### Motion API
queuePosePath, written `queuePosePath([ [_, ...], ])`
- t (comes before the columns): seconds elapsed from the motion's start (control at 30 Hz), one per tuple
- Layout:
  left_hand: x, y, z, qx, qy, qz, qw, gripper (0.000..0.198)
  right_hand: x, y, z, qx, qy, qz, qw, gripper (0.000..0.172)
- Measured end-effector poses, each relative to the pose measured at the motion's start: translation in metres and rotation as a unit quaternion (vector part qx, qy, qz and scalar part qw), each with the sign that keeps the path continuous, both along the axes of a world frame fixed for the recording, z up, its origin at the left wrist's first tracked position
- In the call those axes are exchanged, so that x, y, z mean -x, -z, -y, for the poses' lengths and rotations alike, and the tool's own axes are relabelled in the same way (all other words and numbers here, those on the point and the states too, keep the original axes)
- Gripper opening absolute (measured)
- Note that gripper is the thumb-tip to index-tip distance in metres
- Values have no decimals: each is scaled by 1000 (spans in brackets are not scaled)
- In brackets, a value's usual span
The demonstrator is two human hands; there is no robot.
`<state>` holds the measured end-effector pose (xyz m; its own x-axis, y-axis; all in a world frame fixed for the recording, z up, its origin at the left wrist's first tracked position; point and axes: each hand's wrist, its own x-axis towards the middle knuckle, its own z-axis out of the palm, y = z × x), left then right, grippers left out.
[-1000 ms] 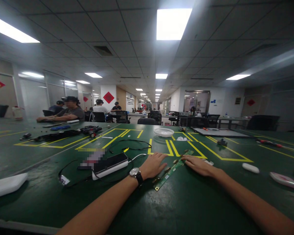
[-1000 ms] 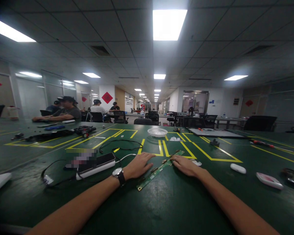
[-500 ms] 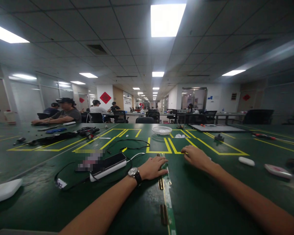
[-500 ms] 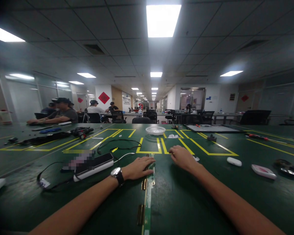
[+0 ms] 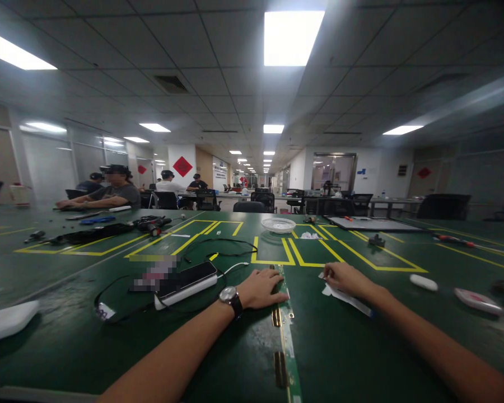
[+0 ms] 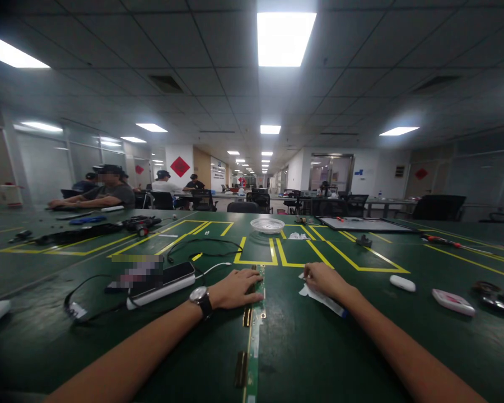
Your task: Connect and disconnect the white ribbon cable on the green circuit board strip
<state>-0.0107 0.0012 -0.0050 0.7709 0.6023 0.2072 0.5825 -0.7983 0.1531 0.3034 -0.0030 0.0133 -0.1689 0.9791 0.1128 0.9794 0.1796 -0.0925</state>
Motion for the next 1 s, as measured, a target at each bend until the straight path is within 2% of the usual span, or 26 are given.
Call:
queuePosePath([
  [0.17,1,1,-1,5,7,-15,1000,71,42,0,21,7,-168,-89,982,18],
  [0.27,1,1,-1,6,5,-17,1000,72,68,0,35,0,-221,-107,969,17],
  [0.4,1,1,0,8,2,-14,1000,71,85,-1,44,-19,-216,-92,972,16],
  [1.0,-1,1,1,11,2,-23,1000,71,99,-3,54,-51,-152,-16,987,16],
])
